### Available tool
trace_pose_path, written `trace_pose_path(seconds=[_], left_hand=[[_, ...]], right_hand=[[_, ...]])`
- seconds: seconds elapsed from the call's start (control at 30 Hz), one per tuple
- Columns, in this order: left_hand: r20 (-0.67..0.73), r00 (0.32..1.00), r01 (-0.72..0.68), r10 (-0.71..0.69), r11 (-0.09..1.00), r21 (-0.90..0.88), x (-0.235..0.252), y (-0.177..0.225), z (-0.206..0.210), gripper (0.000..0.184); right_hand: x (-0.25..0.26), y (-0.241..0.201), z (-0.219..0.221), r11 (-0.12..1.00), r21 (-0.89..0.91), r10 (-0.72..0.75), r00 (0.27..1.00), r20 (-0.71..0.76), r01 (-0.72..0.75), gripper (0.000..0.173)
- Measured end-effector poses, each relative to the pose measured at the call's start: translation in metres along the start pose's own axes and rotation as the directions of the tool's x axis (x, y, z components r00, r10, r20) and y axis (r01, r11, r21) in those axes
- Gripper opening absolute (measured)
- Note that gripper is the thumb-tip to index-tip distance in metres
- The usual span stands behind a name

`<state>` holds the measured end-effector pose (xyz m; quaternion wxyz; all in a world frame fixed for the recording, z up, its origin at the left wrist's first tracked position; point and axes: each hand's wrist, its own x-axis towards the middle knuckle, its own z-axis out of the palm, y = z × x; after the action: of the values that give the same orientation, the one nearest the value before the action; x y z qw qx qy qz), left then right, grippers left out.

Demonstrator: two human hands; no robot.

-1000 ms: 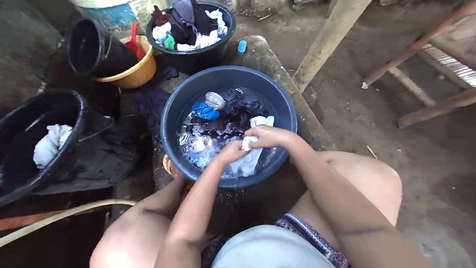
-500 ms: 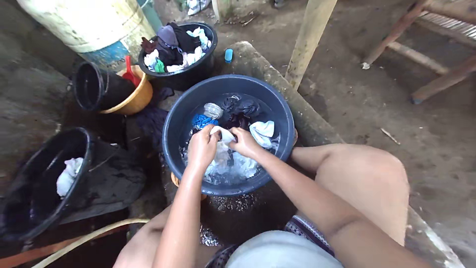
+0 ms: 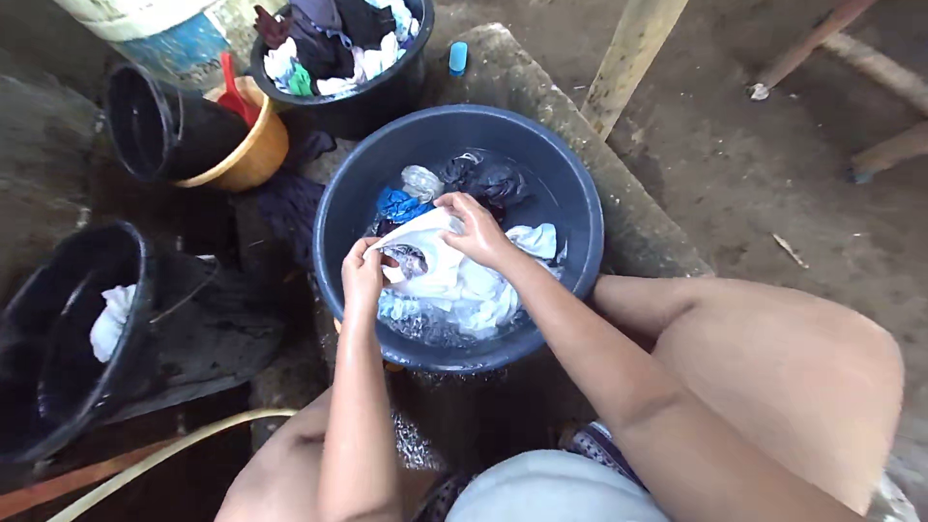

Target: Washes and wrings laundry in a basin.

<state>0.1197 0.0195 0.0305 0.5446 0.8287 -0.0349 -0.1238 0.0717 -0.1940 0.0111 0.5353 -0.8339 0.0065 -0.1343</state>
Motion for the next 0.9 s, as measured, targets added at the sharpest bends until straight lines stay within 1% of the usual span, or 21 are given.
trace_pose_path(seconds=[0.07, 0.1, 0.17, 0.2, 0.23, 0.27, 0.3, 0.33, 0.37, 0.43, 0.47, 0.5, 0.57, 0.6, 0.63, 0.7, 0.73, 0.77, 0.8, 0.83, 0.9], left_hand=[[0.030, 0.976, 0.218, -0.216, 0.975, -0.053, 0.029, -0.050, 0.006, 0.030], [0.051, 0.947, 0.319, -0.316, 0.945, -0.069, 0.039, -0.075, 0.013, 0.031], [0.085, 0.866, 0.500, -0.493, 0.858, -0.121, 0.053, -0.121, 0.038, 0.031], [0.093, 0.824, 0.566, -0.558, 0.813, -0.135, 0.055, -0.138, 0.054, 0.031], [0.097, 0.799, 0.602, -0.594, 0.787, -0.137, 0.054, -0.154, 0.072, 0.033], [0.086, 0.801, 0.599, -0.593, 0.792, -0.119, 0.054, -0.168, 0.089, 0.036], [0.082, 0.826, 0.564, -0.558, 0.823, -0.074, 0.054, -0.178, 0.102, 0.043], [0.092, 0.860, 0.503, -0.502, 0.864, 0.014, 0.056, -0.187, 0.111, 0.059], [0.098, 0.899, 0.409, -0.426, 0.899, 0.156, 0.060, -0.194, 0.119, 0.071], [0.124, 0.929, 0.265, -0.348, 0.861, 0.434, 0.064, -0.193, 0.123, 0.082], [0.122, 0.933, 0.237, -0.340, 0.832, 0.501, 0.065, -0.191, 0.122, 0.081], [0.091, 0.939, 0.241, -0.330, 0.826, 0.510, 0.066, -0.190, 0.121, 0.075], [0.002, 0.933, 0.320, -0.360, 0.835, 0.448, 0.065, -0.190, 0.121, 0.057], [-0.004, 0.921, 0.347, -0.389, 0.816, 0.463, 0.063, -0.190, 0.123, 0.052], [0.030, 0.908, 0.338, -0.419, 0.771, 0.539, 0.060, -0.189, 0.125, 0.049], [0.188, 0.848, 0.214, -0.496, 0.644, 0.734, 0.054, -0.184, 0.127, 0.051], [0.257, 0.809, 0.147, -0.529, 0.605, 0.783, 0.052, -0.181, 0.127, 0.051], [0.296, 0.791, 0.106, -0.536, 0.596, 0.796, 0.052, -0.175, 0.126, 0.049], [0.307, 0.802, 0.093, -0.512, 0.616, 0.783, 0.052, -0.166, 0.122, 0.045], [0.301, 0.842, 0.100, -0.448, 0.677, 0.729, 0.052, -0.154, 0.116, 0.040], [0.243, 0.936, 0.080, -0.256, 0.824, 0.560, 0.049, -0.117, 0.102, 0.032]], right_hand=[[-0.001, 0.044, 0.021, 0.982, -0.078, 0.179, 0.981, 0.073, -0.174, 0.046], [-0.006, 0.068, 0.033, 0.947, -0.135, 0.304, 0.948, 0.092, -0.290, 0.043], [-0.023, 0.112, 0.060, 0.832, -0.275, 0.525, 0.844, 0.110, -0.482, 0.039], [-0.035, 0.130, 0.073, 0.772, -0.353, 0.598, 0.792, 0.122, -0.529, 0.039], [-0.048, 0.144, 0.085, 0.734, -0.422, 0.635, 0.759, 0.147, -0.532, 0.042], [-0.060, 0.157, 0.094, 0.730, -0.476, 0.631, 0.751, 0.193, -0.491, 0.045], [-0.069, 0.167, 0.100, 0.747, -0.514, 0.605, 0.752, 0.262, -0.421, 0.048], [-0.073, 0.174, 0.099, 0.766, -0.537, 0.577, 0.745, 0.335, -0.353, 0.049], [-0.072, 0.179, 0.094, 0.780, -0.540, 0.566, 0.726, 0.391, -0.317, 0.051], [-0.069, 0.188, 0.080, 0.774, -0.540, 0.581, 0.713, 0.393, -0.332, 0.054], [-0.068, 0.192, 0.075, 0.750, -0.544, 0.610, 0.713, 0.346, -0.377, 0.056], [-0.067, 0.193, 0.071, 0.712, -0.553, 0.647, 0.710, 0.278, -0.433, 0.058], [-0.066, 0.191, 0.071, 0.627, -0.573, 0.720, 0.673, 0.168, -0.528, 0.062], [-0.066, 0.191, 0.074, 0.601, -0.588, 0.739, 0.656, 0.152, -0.542, 0.063], [-0.068, 0.196, 0.076, 0.603, -0.602, 0.741, 0.647, 0.179, -0.524, 0.065], [-0.073, 0.208, 0.073, 0.648, -0.615, 0.725, 0.611, 0.318, -0.449, 0.065], [-0.077, 0.215, 0.068, 0.664, -0.603, 0.725, 0.578, 0.375, -0.442, 0.065], [-0.079, 0.221, 0.063, 0.664, -0.581, 0.736, 0.549, 0.396, -0.471, 0.065], [-0.081, 0.224, 0.058, 0.655, -0.545, 0.750, 0.539, 0.383, -0.524, 0.063], [-0.082, 0.225, 0.054, 0.650, -0.497, 0.757, 0.546, 0.358, -0.575, 0.061], [-0.078, 0.221, 0.052, 0.639, -0.381, 0.768, 0.571, 0.288, -0.668, 0.059]])
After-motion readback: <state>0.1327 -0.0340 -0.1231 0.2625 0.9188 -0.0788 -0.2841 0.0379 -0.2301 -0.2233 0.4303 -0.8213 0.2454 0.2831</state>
